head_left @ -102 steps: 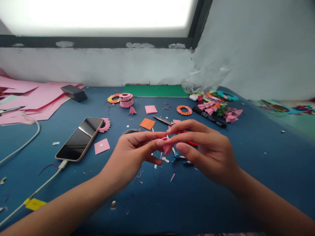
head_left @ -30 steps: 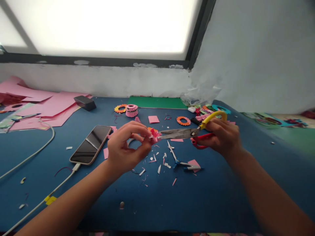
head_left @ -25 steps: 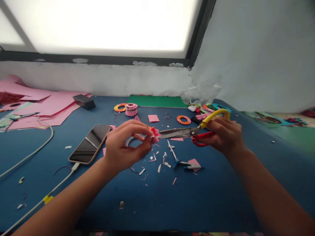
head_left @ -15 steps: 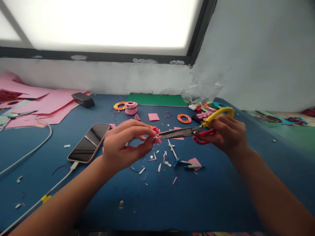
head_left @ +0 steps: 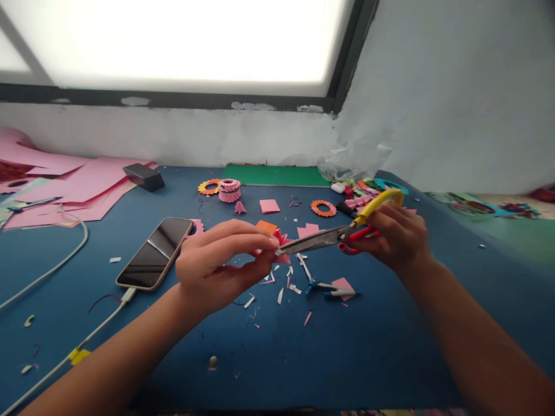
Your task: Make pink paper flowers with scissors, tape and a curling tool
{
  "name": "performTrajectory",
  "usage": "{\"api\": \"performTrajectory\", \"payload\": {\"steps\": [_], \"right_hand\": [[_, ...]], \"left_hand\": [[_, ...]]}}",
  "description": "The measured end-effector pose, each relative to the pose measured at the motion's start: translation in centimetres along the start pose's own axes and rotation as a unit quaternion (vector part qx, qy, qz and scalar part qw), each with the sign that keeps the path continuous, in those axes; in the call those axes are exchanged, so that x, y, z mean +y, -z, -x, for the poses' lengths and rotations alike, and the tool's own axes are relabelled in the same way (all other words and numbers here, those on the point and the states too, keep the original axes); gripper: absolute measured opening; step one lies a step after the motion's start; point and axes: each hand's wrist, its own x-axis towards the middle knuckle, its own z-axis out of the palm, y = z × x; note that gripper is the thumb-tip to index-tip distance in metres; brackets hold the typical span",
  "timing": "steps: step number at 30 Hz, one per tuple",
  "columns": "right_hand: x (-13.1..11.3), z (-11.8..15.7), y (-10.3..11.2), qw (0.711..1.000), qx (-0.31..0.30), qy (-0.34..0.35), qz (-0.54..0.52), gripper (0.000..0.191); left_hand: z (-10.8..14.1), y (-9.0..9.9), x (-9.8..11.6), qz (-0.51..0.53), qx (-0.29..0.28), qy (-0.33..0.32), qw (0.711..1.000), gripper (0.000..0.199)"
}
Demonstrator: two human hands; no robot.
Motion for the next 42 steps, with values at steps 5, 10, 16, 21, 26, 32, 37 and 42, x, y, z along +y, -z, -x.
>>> {"api": "performTrajectory", "payload": {"steps": [5, 10, 16, 21, 26, 32, 37, 42], "right_hand": [[0.1, 0.0, 0.0, 1.000, -0.005, 0.001, -0.015, 0.025], [0.1, 0.1, 0.0, 1.000, -0.012, -0.001, -0.028, 0.027], [0.1, 0.3, -0.1, 1.000, -0.004, -0.006, -0.024, 0.034], [0.1, 0.3, -0.1, 1.000, 0.001, -0.009, -0.020, 0.031], [0.0, 0.1, 0.0, 1.000, 0.004, -0.014, -0.008, 0.025], [-0.2, 0.2, 0.0, 1.000, -0.007, -0.026, -0.004, 0.027], [0.1, 0.5, 0.1, 1.000, -0.012, -0.028, -0.001, 0.032], [0.3, 0.4, 0.7, 0.999, -0.024, -0.020, 0.030, 0.032]], "left_hand": [[-0.1, 0.1, 0.3, 0.012, -0.006, -0.003, 1.000, 0.021], [0.0, 0.1, 0.5, 0.017, -0.009, 0.001, 1.000, 0.024], [-0.1, 0.2, 0.7, 0.006, -0.016, -0.019, 1.000, 0.021], [-0.3, 0.2, 0.9, -0.016, -0.027, -0.048, 0.998, 0.016], [-0.4, 0.3, 1.1, -0.061, -0.032, -0.054, 0.996, 0.013], [-0.6, 0.5, 1.4, -0.080, -0.046, -0.039, 0.995, 0.015], [-0.7, 0.6, 1.5, -0.091, -0.040, -0.031, 0.995, 0.017], [-0.5, 0.4, 1.6, -0.093, -0.033, -0.002, 0.995, 0.020]]}}
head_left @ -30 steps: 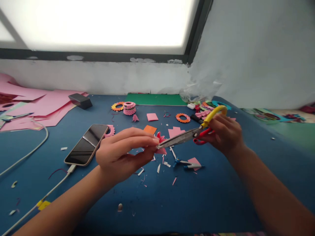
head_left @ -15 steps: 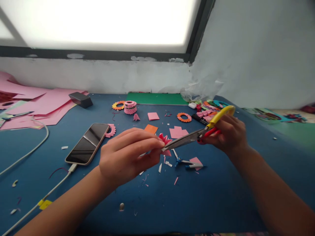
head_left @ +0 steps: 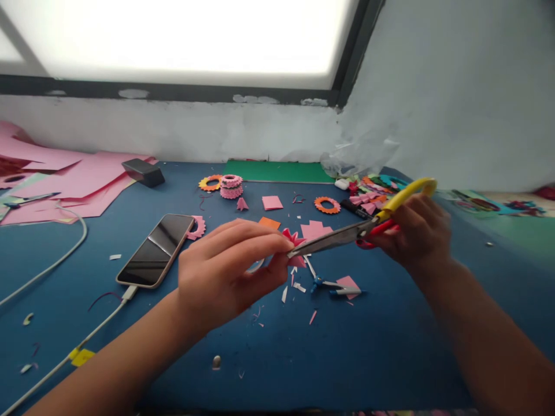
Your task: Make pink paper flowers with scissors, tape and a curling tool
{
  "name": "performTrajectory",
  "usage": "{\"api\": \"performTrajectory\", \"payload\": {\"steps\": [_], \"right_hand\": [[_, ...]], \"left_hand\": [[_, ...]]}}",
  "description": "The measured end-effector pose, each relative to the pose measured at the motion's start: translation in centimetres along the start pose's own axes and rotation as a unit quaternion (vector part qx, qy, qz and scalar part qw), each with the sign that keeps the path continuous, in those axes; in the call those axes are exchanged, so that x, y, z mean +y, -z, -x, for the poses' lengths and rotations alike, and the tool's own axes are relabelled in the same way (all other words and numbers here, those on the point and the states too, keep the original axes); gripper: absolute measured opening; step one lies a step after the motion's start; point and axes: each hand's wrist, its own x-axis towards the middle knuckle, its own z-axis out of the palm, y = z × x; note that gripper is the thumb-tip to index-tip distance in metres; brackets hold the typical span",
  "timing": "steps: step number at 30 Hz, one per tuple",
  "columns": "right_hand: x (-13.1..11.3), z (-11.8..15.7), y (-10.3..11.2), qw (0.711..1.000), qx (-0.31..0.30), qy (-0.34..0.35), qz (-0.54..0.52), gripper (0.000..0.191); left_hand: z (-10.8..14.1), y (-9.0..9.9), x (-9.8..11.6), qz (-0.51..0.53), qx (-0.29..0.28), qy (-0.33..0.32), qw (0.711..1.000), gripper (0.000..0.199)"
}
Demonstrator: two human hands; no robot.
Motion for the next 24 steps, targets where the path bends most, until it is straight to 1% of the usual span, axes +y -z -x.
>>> {"api": "performTrajectory", "payload": {"steps": [2, 4, 8, 11, 12, 13, 14, 15, 16, 17, 18, 20, 21, 22, 24], "right_hand": [[-0.1, 0.0, 0.0, 1.000, 0.010, 0.002, 0.015, 0.033], [-0.3, 0.0, -0.2, 1.000, 0.011, -0.006, 0.023, 0.032], [-1.1, 0.1, -0.7, 0.999, 0.002, -0.032, -0.009, 0.029], [-1.9, -0.3, -0.7, 0.998, -0.001, -0.056, -0.021, 0.028], [-2.2, -0.5, -0.7, 0.997, -0.012, -0.079, -0.019, 0.029], [-2.4, -0.7, -0.7, 0.991, -0.044, -0.121, -0.017, 0.030], [-2.5, -0.9, -0.8, 0.980, -0.091, -0.176, -0.014, 0.031], [-2.5, -1.0, -0.9, 0.962, -0.143, -0.232, -0.012, 0.033], [-2.4, -0.9, -1.1, 0.936, -0.205, -0.286, -0.010, 0.035], [-2.2, -0.7, -1.4, 0.911, -0.259, -0.322, -0.008, 0.037], [-1.9, -0.3, -1.9, 0.889, -0.304, -0.341, -0.007, 0.040], [-1.3, 0.7, -2.8, 0.847, -0.395, -0.355, -0.007, 0.046], [-1.0, 1.2, -3.2, 0.832, -0.426, -0.356, -0.013, 0.048], [-0.7, 1.6, -3.5, 0.819, -0.451, -0.354, -0.022, 0.048], [-0.5, 2.1, -3.9, 0.813, -0.470, -0.341, -0.048, 0.045]], "left_hand": [[0.2, -0.1, 0.1, 0.018, 0.008, 0.030, 0.999, 0.019], [0.3, -0.3, 0.3, 0.038, 0.013, 0.079, 0.996, 0.018], [0.2, -0.6, 0.5, 0.049, 0.024, 0.178, 0.983, 0.014], [0.0, -0.9, 0.4, 0.068, -0.004, 0.243, 0.968, 0.008], [0.0, -1.0, 0.3, 0.077, -0.013, 0.267, 0.960, 0.006], [-0.1, -1.0, 0.2, 0.087, -0.021, 0.290, 0.953, 0.004], [-0.1, -1.1, 0.1, 0.095, -0.026, 0.309, 0.946, 0.004], [0.0, -1.1, 0.0, 0.103, -0.029, 0.321, 0.941, 0.005], [0.0, -1.1, -0.1, 0.110, -0.033, 0.327, 0.938, 0.007], [0.0, -1.2, -0.2, 0.116, -0.037, 0.330, 0.936, 0.007], [0.0, -1.2, -0.2, 0.120, -0.043, 0.333, 0.934, 0.006], [0.1, -1.3, -0.2, 0.124, -0.050, 0.335, 0.933, 0.003], [0.1, -1.3, -0.2, 0.124, -0.051, 0.337, 0.932, 0.003], [0.1, -1.3, -0.1, 0.125, -0.051, 0.341, 0.930, 0.003], [0.2, -1.4, -0.1, 0.130, -0.054, 0.352, 0.925, 0.004]]}}
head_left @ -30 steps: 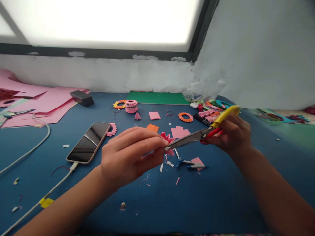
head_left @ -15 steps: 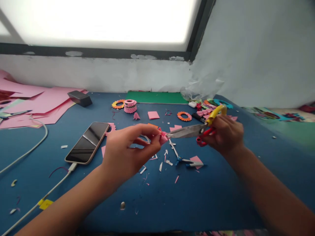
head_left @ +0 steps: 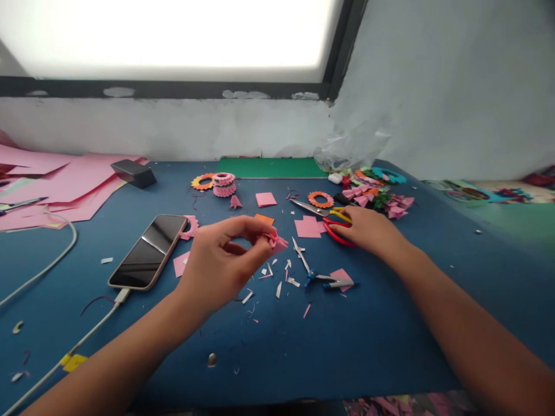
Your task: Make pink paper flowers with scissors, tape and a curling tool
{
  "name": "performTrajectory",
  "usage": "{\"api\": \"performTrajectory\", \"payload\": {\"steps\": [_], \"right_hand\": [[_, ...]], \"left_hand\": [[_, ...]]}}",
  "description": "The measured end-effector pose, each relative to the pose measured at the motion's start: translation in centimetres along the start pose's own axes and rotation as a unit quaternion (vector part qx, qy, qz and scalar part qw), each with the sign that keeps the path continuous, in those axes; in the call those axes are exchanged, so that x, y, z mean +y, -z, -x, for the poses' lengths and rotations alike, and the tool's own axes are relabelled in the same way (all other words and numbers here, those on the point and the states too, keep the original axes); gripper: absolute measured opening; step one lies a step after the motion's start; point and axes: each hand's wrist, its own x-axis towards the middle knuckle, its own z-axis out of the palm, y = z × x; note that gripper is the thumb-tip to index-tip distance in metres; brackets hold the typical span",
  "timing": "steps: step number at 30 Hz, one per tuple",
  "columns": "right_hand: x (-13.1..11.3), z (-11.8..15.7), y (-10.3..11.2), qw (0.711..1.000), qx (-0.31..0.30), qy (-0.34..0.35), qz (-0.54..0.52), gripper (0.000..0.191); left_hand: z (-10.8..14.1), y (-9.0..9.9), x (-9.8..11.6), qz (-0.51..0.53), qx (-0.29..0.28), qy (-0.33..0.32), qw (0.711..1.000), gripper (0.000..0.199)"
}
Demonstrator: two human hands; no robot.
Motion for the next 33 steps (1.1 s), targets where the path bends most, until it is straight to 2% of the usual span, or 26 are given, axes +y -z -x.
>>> {"api": "performTrajectory", "payload": {"steps": [3, 6, 11, 14, 18, 20, 23, 25, 27, 29, 30, 32, 33], "right_hand": [[-1.0, 0.4, 0.5, 0.999, -0.007, 0.030, -0.019, 0.038], [-3.5, 1.6, 1.6, 0.996, -0.006, 0.058, -0.060, 0.032], [-7.6, 4.3, 2.2, 0.974, -0.132, 0.136, -0.129, 0.030], [-8.3, 5.1, 2.4, 0.968, -0.144, 0.141, -0.149, 0.017], [-7.8, 5.0, 3.3, 0.966, -0.123, 0.115, -0.194, 0.009], [-7.5, 4.7, 3.8, 0.941, -0.116, 0.105, -0.301, 0.008], [-7.1, 4.5, 4.5, 0.855, -0.067, 0.111, -0.503, 0.030], [-6.7, 4.5, 4.9, 0.808, -0.023, 0.141, -0.572, 0.040], [-6.3, 4.6, 5.4, 0.772, 0.000, 0.171, -0.613, 0.035], [-5.8, 4.6, 5.7, 0.752, 0.017, 0.187, -0.632, 0.031], [-5.7, 4.6, 5.8, 0.752, 0.030, 0.185, -0.632, 0.034], [-5.8, 4.6, 5.9, 0.750, 0.063, 0.180, -0.634, 0.033], [-6.0, 4.7, 5.9, 0.737, 0.070, 0.173, -0.649, 0.026]], "left_hand": [[0.0, -0.1, -0.1, 0.013, -0.013, 0.023, 1.000, 0.006], [-0.1, -0.1, -0.4, 0.020, -0.040, 0.047, 0.998, 0.008], [-0.5, -0.2, -1.1, 0.109, -0.094, 0.099, 0.985, 0.012], [-0.7, -0.1, -1.3, 0.160, -0.113, 0.134, 0.971, 0.013], [-0.6, 0.1, -1.2, 0.181, -0.127, 0.161, 0.962, 0.014], [-0.5, 0.1, -1.2, 0.178, -0.124, 0.164, 0.962, 0.015], [-0.4, -0.1, -1.1, 0.175, -0.118, 0.164, 0.964, 0.018], [-0.4, -0.2, -1.2, 0.173, -0.119, 0.167, 0.963, 0.019], [-0.4, -0.2, -1.2, 0.174, -0.125, 0.164, 0.963, 0.019], [-0.4, -0.2, -1.2, 0.177, -0.137, 0.162, 0.961, 0.018], [-0.3, -0.1, -1.1, 0.182, -0.146, 0.168, 0.958, 0.018], [-0.3, 0.0, -0.9, 0.197, -0.166, 0.198, 0.946, 0.017], [-0.3, 0.0, -0.8, 0.204, -0.177, 0.223, 0.937, 0.017]]}}
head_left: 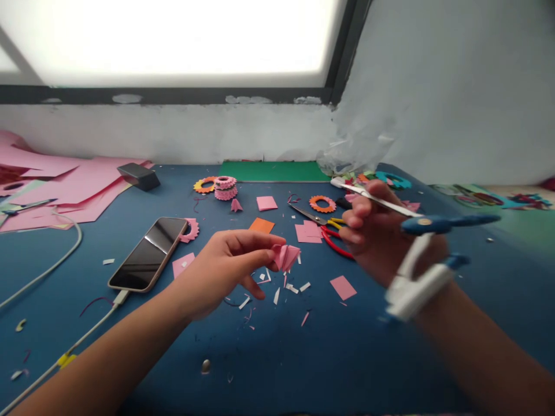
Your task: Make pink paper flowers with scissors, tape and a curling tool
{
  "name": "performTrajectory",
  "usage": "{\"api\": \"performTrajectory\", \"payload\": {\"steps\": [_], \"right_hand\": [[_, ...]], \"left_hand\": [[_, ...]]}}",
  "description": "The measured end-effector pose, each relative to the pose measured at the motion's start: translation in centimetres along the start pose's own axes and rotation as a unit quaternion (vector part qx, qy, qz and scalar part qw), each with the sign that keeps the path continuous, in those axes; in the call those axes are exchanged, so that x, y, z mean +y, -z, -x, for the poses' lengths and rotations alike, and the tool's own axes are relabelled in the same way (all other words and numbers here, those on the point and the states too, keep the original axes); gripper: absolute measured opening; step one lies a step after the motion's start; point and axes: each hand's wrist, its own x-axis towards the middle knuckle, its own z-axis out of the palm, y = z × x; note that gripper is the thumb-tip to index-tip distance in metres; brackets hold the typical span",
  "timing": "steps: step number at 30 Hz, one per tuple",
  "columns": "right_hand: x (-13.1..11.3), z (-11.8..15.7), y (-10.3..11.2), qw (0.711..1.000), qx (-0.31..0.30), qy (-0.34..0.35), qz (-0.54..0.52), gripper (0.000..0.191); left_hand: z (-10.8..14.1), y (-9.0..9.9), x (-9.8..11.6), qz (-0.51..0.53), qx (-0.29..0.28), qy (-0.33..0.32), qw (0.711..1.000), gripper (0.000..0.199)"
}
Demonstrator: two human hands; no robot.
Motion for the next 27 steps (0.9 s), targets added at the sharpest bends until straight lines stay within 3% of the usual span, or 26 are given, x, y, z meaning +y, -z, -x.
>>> {"api": "performTrajectory", "payload": {"steps": [2, 5, 7, 12, 16, 20, 27], "right_hand": [[-0.3, 0.0, -0.8, 0.995, 0.015, -0.011, -0.094, 0.008], [-0.9, 0.4, -2.0, 0.972, -0.017, -0.026, -0.235, 0.031], [-1.2, 1.1, -2.6, 0.971, -0.048, -0.012, -0.235, 0.037], [-1.7, 3.4, -3.0, 0.998, -0.035, 0.042, -0.005, 0.021], [-2.1, 3.9, -3.4, 0.983, -0.033, 0.114, 0.139, 0.017], [-2.6, 3.5, -3.9, 0.961, -0.044, 0.176, 0.209, 0.017], [-2.7, 3.7, -4.3, 0.938, -0.045, 0.210, 0.271, 0.024]], "left_hand": [[0.2, -0.1, 0.3, 0.018, -0.011, 0.053, 0.998, 0.017], [0.4, -0.3, 0.8, 0.035, -0.015, 0.097, 0.995, 0.019], [0.5, -0.5, 0.9, 0.043, -0.011, 0.099, 0.994, 0.018], [0.6, -0.7, 0.9, 0.048, 0.007, 0.079, 0.996, 0.015], [0.7, -0.7, 1.0, 0.045, 0.020, 0.079, 0.996, 0.012], [0.7, -0.8, 0.9, 0.036, 0.016, 0.073, 0.997, 0.012], [0.9, -1.1, 0.7, 0.013, 0.042, 0.054, 0.998, 0.014]]}}
